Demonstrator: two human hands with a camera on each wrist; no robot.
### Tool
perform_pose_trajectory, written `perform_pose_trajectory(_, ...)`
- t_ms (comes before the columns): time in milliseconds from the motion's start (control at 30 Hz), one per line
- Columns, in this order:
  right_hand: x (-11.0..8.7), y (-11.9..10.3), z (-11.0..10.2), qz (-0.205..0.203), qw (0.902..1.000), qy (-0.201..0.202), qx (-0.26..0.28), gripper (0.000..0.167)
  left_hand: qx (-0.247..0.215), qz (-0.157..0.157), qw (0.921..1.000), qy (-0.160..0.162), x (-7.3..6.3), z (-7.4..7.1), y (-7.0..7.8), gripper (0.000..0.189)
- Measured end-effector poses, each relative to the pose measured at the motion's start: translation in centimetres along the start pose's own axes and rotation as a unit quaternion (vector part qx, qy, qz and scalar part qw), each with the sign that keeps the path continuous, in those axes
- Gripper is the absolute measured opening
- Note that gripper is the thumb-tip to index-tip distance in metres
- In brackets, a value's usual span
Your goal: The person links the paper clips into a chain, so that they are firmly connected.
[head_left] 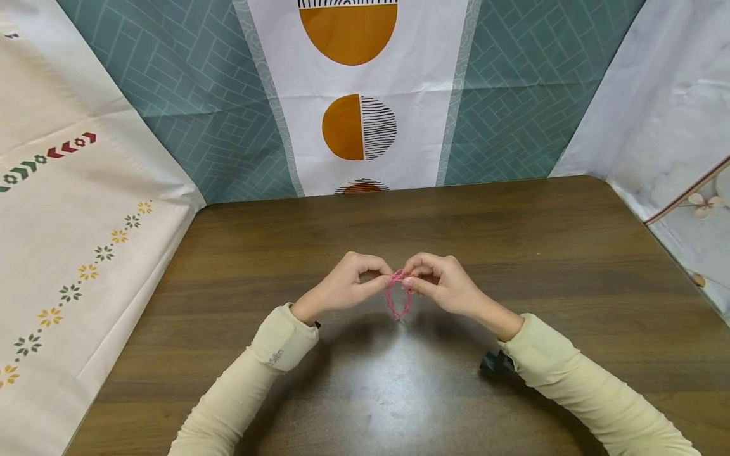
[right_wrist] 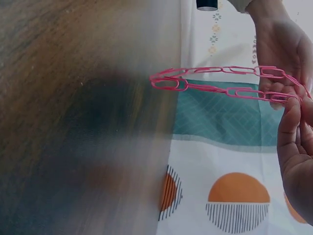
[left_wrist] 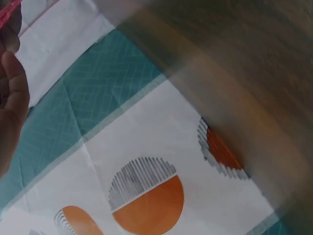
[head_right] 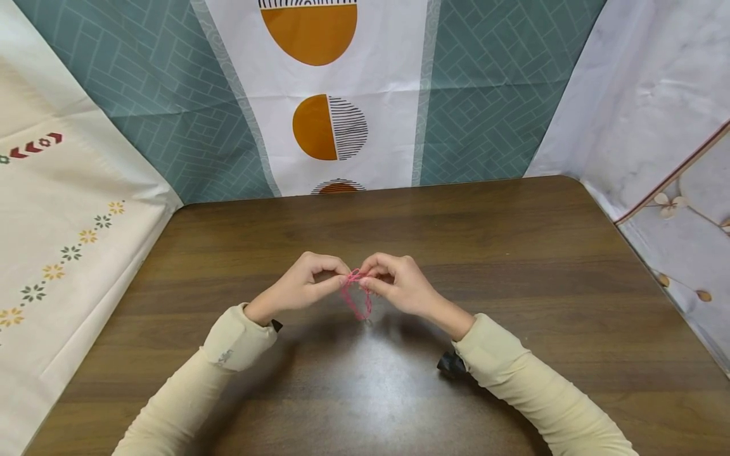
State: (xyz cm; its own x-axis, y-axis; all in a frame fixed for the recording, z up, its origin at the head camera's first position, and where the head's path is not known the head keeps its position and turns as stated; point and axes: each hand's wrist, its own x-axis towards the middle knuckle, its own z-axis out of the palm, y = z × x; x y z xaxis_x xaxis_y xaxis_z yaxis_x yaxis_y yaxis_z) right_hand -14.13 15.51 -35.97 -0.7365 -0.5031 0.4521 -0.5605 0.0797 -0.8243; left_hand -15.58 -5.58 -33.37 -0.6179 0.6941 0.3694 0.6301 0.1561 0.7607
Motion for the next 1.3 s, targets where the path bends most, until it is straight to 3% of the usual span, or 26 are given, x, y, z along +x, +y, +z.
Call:
perform_pose_trajectory(133,0.0,0.1,0.2,-0.018,0.9998,-0.003,-0.010,0.014,-0.030,-0.030,0.9991,0.008,0.0,0.0,0.0,0.011)
perform_pose_trajectory(400,-0.1,-0.3,0.3,-0.011,0.9997,-0.003,-0.022,0.015,-0.016,-0.007,0.9996,0.021,0.0,0.0,-0.2,0.014)
perform_pose_trajectory(567,-0.2,-0.4,0.3,-0.007,0.9994,0.033,-0.009,0.011,-0.024,-0.019,0.9991,0.031,0.0,0.0,0.1,0.015)
perform_pose_trajectory(667,-0.2,-0.4,0.4,-0.015,0.9977,0.063,-0.022,0.011,-0.029,-0.018,0.9991,0.026,0.1,-0.2,1.4,0.016)
perform_pose_trajectory(800,-0.1,-0.7,0.5,-0.028,0.9967,0.072,-0.025,0.015,-0.040,-0.009,0.9991,0.013,0.3,-0.6,2.8,0.014)
perform_pose_trajectory(1000,0.1,-2.6,0.9,-0.049,0.9959,0.074,-0.015,0.016,-0.082,-0.041,0.9957,0.009,0.0,-0.4,1.1,0.015)
perform_pose_trajectory(1167,-0.1,-0.6,1.1,-0.094,0.9901,0.093,-0.049,0.018,-0.105,-0.075,0.9911,0.030,-0.1,0.1,0.1,0.012)
perform_pose_trajectory(1300,0.0,0.5,1.3,-0.144,0.9772,0.119,-0.101,0.014,-0.132,-0.096,0.9848,0.060,0.1,0.5,0.0,0.013)
